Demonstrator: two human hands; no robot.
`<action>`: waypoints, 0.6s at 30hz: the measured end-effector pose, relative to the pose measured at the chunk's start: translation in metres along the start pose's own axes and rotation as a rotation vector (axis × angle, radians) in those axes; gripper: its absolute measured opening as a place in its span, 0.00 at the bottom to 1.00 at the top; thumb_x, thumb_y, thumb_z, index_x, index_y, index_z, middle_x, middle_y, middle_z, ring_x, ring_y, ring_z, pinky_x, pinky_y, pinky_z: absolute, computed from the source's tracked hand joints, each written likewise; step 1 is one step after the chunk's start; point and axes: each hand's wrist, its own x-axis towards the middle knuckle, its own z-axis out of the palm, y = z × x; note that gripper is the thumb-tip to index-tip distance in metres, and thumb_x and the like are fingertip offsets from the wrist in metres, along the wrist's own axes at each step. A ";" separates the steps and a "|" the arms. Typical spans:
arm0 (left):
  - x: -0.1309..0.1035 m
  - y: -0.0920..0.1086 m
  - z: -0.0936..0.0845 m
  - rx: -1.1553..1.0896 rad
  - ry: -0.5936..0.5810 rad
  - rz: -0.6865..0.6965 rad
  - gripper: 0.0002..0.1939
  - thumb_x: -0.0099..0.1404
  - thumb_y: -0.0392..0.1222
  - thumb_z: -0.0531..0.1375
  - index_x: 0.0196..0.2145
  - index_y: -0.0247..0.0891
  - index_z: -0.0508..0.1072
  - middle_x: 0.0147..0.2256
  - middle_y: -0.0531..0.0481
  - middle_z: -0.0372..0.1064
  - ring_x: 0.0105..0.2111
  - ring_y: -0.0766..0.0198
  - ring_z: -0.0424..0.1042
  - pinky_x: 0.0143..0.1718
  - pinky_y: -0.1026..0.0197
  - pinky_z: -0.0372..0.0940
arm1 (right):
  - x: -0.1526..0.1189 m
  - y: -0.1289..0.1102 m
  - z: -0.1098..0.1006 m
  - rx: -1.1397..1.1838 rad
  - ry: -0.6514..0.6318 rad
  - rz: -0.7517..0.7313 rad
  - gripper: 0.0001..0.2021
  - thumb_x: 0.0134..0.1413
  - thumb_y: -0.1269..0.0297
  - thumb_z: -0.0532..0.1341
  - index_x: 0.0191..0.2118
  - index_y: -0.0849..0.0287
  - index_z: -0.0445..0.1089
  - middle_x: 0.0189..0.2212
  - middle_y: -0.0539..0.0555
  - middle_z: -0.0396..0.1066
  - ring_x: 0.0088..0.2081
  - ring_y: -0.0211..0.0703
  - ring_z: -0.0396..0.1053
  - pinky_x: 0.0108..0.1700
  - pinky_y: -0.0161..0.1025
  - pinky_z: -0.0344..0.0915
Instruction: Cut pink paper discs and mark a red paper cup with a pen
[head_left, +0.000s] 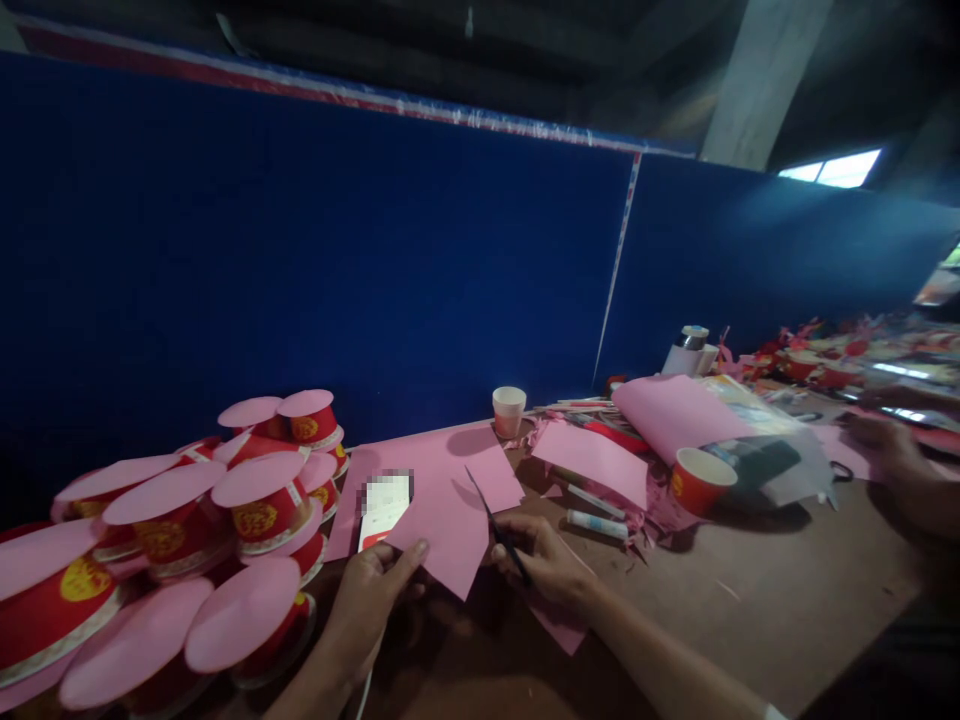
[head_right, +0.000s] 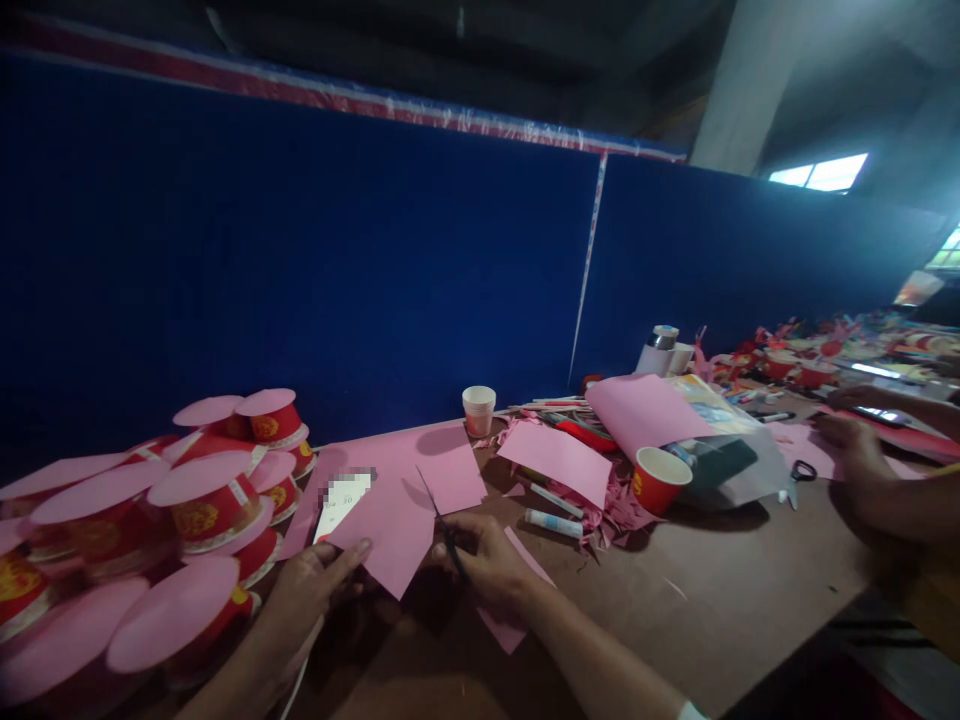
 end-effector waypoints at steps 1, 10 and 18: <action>0.000 0.000 0.000 0.001 -0.005 0.002 0.16 0.44 0.48 0.67 0.21 0.32 0.71 0.22 0.49 0.71 0.25 0.64 0.70 0.26 0.64 0.67 | 0.000 0.000 0.000 0.001 0.005 0.005 0.15 0.48 0.57 0.63 0.38 0.63 0.72 0.25 0.50 0.67 0.23 0.32 0.56 0.23 0.29 0.52; 0.002 -0.005 -0.005 0.014 -0.053 -0.001 0.14 0.47 0.47 0.66 0.22 0.32 0.72 0.23 0.48 0.71 0.24 0.65 0.69 0.26 0.65 0.66 | 0.000 0.000 -0.004 0.023 -0.013 -0.002 0.15 0.47 0.58 0.63 0.39 0.62 0.72 0.22 0.47 0.64 0.21 0.30 0.54 0.22 0.29 0.52; 0.003 -0.006 -0.005 -0.002 -0.030 -0.010 0.15 0.45 0.48 0.67 0.20 0.33 0.71 0.22 0.49 0.71 0.24 0.66 0.69 0.25 0.65 0.66 | 0.001 -0.007 -0.003 -0.031 -0.045 -0.059 0.14 0.48 0.58 0.62 0.39 0.62 0.73 0.27 0.51 0.71 0.28 0.39 0.65 0.32 0.35 0.62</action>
